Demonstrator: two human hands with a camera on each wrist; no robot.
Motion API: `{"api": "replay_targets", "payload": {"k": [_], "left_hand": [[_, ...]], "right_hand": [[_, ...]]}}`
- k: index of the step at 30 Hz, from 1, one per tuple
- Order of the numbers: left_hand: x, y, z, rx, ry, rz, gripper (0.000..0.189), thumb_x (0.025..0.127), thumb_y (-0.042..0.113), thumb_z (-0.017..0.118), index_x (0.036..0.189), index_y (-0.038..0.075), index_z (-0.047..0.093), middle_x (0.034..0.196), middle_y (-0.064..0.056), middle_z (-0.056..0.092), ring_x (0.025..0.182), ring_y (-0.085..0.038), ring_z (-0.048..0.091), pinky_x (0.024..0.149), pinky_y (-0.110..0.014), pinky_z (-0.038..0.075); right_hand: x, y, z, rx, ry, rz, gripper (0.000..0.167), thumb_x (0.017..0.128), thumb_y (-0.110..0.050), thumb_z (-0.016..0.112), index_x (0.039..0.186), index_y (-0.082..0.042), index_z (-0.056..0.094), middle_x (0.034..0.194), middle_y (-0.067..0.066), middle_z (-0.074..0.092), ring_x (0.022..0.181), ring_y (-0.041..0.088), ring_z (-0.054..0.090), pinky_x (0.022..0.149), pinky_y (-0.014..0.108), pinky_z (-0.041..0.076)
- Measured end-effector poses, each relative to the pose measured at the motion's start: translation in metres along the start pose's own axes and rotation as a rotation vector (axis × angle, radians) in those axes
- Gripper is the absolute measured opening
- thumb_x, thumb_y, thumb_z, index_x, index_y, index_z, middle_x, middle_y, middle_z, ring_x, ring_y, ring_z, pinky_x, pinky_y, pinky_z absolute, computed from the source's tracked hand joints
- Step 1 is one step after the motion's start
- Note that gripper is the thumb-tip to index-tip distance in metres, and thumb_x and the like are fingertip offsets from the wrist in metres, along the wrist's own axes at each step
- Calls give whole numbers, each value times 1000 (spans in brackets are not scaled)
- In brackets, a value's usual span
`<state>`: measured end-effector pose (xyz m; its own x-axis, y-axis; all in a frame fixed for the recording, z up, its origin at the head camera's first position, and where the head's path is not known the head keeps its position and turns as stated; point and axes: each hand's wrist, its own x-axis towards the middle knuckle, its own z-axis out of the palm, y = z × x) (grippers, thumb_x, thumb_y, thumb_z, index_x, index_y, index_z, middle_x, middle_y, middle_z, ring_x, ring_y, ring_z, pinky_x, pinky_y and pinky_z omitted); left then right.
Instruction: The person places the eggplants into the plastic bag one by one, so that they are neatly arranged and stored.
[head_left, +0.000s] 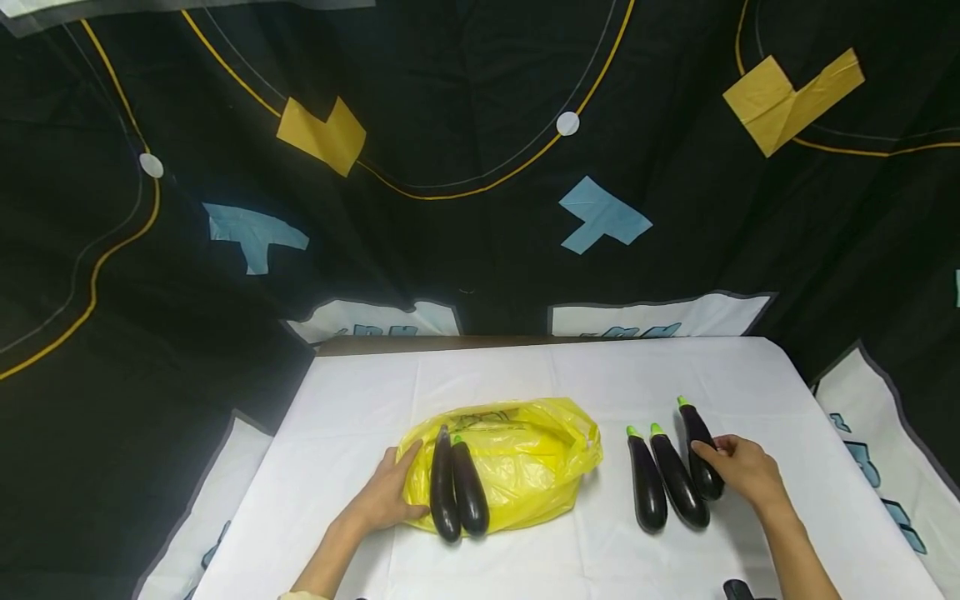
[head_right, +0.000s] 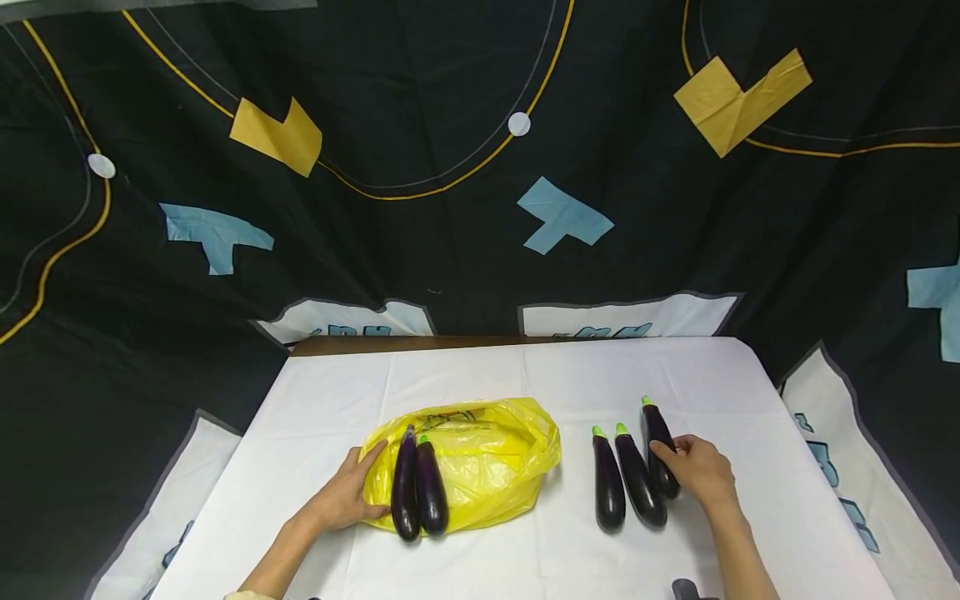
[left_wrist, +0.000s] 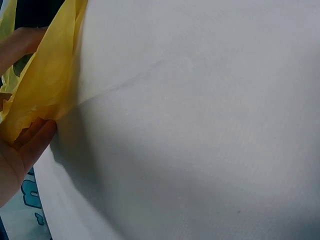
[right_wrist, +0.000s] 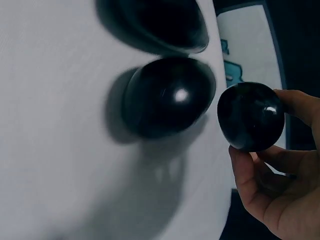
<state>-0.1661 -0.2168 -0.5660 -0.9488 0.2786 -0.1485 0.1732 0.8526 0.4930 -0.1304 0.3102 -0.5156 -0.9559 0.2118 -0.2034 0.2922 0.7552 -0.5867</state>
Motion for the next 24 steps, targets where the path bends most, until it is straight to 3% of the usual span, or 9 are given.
{"api": "replay_targets", "payload": {"k": [12,24], "left_hand": [[1,0,1,-4,0,6,109,58,38,87,148,9,32,129,-15,41,110,-26,50,99,-47,45],[0,3,-1,-11,-4,-4,109,57,36,87,148,9,33,130,-15,41,110,-27,50,99,-48,44]], "right_hand": [[-14,-54,3,31,-6,-49,73,89,-54,55,119,13,54,104,24,60,92,35,58,75,49,50],[-19,-130,26,83,19,-159,57,86,-50,63,109,2,63,91,11,64,70,19,57,56,29,48]]}}
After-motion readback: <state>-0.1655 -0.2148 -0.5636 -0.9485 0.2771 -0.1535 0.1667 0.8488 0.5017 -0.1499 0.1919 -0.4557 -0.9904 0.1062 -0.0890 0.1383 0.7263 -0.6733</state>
